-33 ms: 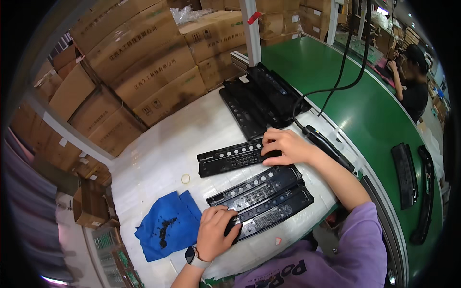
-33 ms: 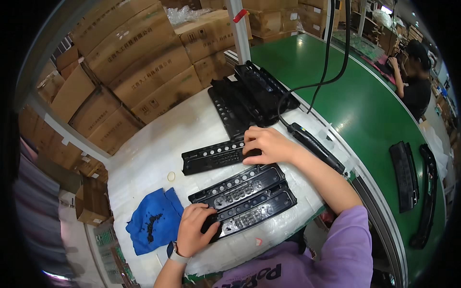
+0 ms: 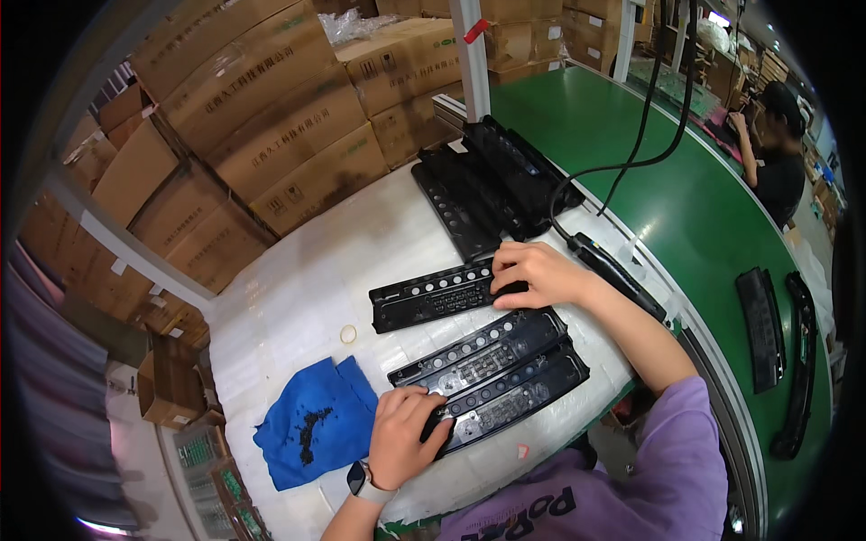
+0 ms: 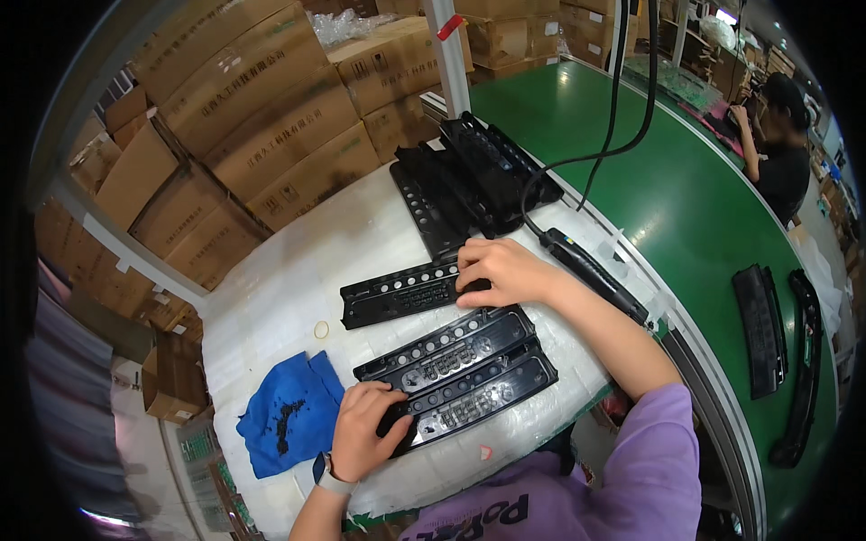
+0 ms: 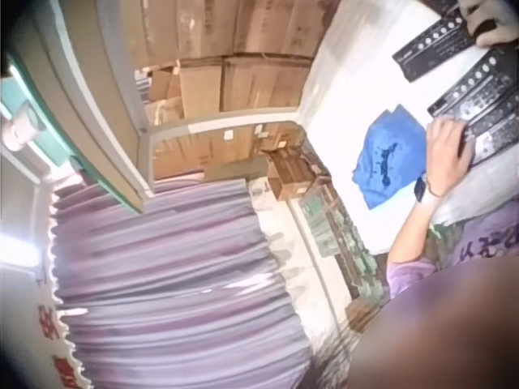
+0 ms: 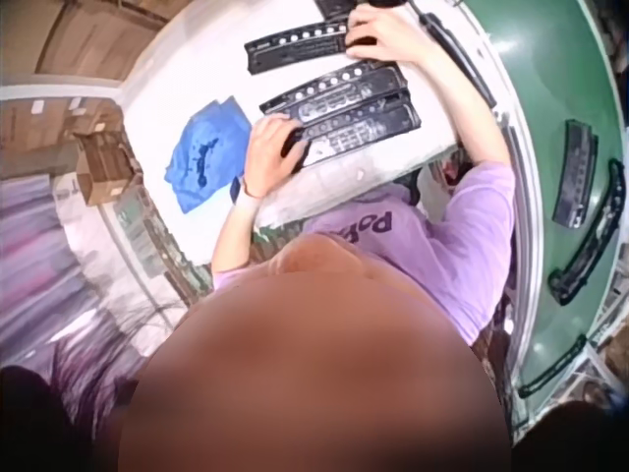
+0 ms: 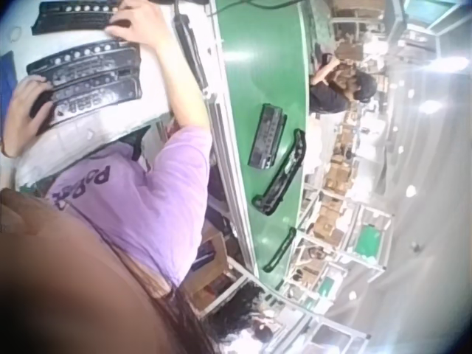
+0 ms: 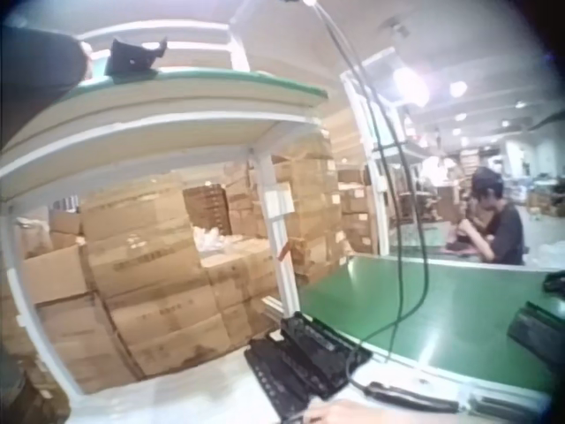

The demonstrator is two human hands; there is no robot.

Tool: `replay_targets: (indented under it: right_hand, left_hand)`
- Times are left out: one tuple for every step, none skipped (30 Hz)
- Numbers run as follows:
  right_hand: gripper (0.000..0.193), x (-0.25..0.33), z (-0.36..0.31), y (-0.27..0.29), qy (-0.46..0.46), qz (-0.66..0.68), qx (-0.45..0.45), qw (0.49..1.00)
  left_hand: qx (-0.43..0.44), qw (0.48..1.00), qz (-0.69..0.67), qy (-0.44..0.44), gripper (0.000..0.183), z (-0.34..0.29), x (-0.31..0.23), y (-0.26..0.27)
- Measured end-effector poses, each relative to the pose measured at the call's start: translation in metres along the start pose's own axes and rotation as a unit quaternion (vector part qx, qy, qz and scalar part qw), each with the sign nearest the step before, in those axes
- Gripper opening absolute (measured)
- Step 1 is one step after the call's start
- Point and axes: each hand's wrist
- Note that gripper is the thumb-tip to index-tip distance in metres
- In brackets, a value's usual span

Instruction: Assembling battery pack components using an electric screwdriver.

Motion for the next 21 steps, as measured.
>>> replay_targets:
  right_hand:
    - [0.016,0.001,0.0,0.0,-0.029,0.003,0.018,0.999]
    - [0.016,0.001,0.0,-0.001,-0.031,0.005,0.017,0.999]
    - [0.015,0.001,0.0,0.001,-0.03,0.036,0.046,0.998]
    - [0.014,0.001,-0.001,0.003,-0.029,0.067,0.074,0.995]
    - [0.012,0.001,0.0,0.004,-0.023,0.084,0.081,0.993]
    - [0.012,0.0,0.001,0.006,-0.024,0.085,0.081,0.993]
    - [0.011,0.0,0.002,0.009,-0.028,0.115,0.126,0.985]
    - [0.01,-0.001,0.004,0.013,-0.031,0.145,0.171,0.974]
    - [0.01,0.0,0.008,0.017,-0.033,0.146,0.172,0.974]
    - [0.01,0.0,0.013,0.022,-0.083,0.218,0.149,0.961]
    - [0.01,-0.002,0.019,0.025,-0.131,0.288,0.127,0.94]
    - [0.011,-0.01,0.025,0.021,-0.128,0.238,0.053,0.961]
    - [0.009,-0.021,0.031,0.02,-0.154,0.078,0.023,0.985]
    - [0.008,-0.028,0.037,0.021,-0.121,-0.102,-0.016,0.987]
    - [0.009,-0.04,0.042,0.02,-0.108,-0.224,-0.044,0.968]
    - [0.011,-0.053,0.041,0.017,-0.111,-0.277,-0.056,0.953]
    - [0.012,-0.066,0.039,0.012,-0.148,-0.337,-0.009,0.93]
    - [0.012,-0.073,0.042,0.008,-0.182,-0.392,0.037,0.901]
    - [0.013,-0.079,0.043,0.006,-0.209,-0.397,0.06,0.892]
    - [0.013,-0.08,0.043,0.002,-0.237,-0.399,0.086,0.882]
    - [0.012,-0.083,0.044,0.003,-0.229,-0.436,0.114,0.863]
  left_hand:
    - [0.003,1.0,0.0,0.002,0.03,-0.001,-0.002,0.001]
    - [0.01,1.0,0.002,0.013,0.028,-0.001,-0.005,0.003]
    - [0.017,1.0,0.002,0.023,0.026,-0.001,-0.008,0.005]
    - [0.019,1.0,0.001,0.023,0.026,0.0,-0.011,0.008]
    - [0.035,0.999,0.002,0.023,0.026,0.001,-0.014,0.011]
    - [0.05,0.998,0.003,0.024,0.026,0.001,-0.016,0.013]
    - [0.051,0.998,0.003,0.025,0.026,0.001,-0.014,0.013]
    - [0.045,0.999,-0.009,0.006,0.026,0.002,-0.011,0.012]
    - [0.04,0.999,-0.023,-0.014,0.026,0.001,-0.008,0.012]
    - [0.041,0.999,-0.023,-0.013,0.026,0.003,-0.008,0.012]
    - [0.015,0.999,-0.02,-0.031,0.025,0.009,-0.008,0.013]
    - [-0.014,0.999,-0.014,-0.044,0.025,0.012,-0.008,0.014]
    - [-0.022,0.999,0.001,-0.048,0.026,0.017,-0.009,0.014]
    - [-0.022,0.998,0.035,-0.045,0.028,0.022,-0.01,0.015]
    - [-0.027,0.997,0.062,-0.04,0.03,0.028,-0.011,0.015]
    - [-0.031,0.995,0.088,-0.033,0.031,0.034,-0.011,0.014]
    - [-0.031,0.995,0.089,-0.029,0.031,0.04,-0.008,0.011]
    - [-0.032,0.994,0.092,-0.038,0.032,0.044,-0.002,0.008]
    - [-0.033,0.994,0.094,-0.048,0.033,0.049,0.002,0.005]
    - [-0.034,0.994,0.09,-0.045,0.035,0.052,0.004,0.004]
    - [-0.035,0.996,0.079,-0.025,0.037,0.054,0.005,0.004]
Point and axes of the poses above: each hand's wrist, its own z-axis towards the middle knuckle, its own y-axis out of the back of the hand, x = y × z, and after that the axes turned 12 degrees about y, right-handed
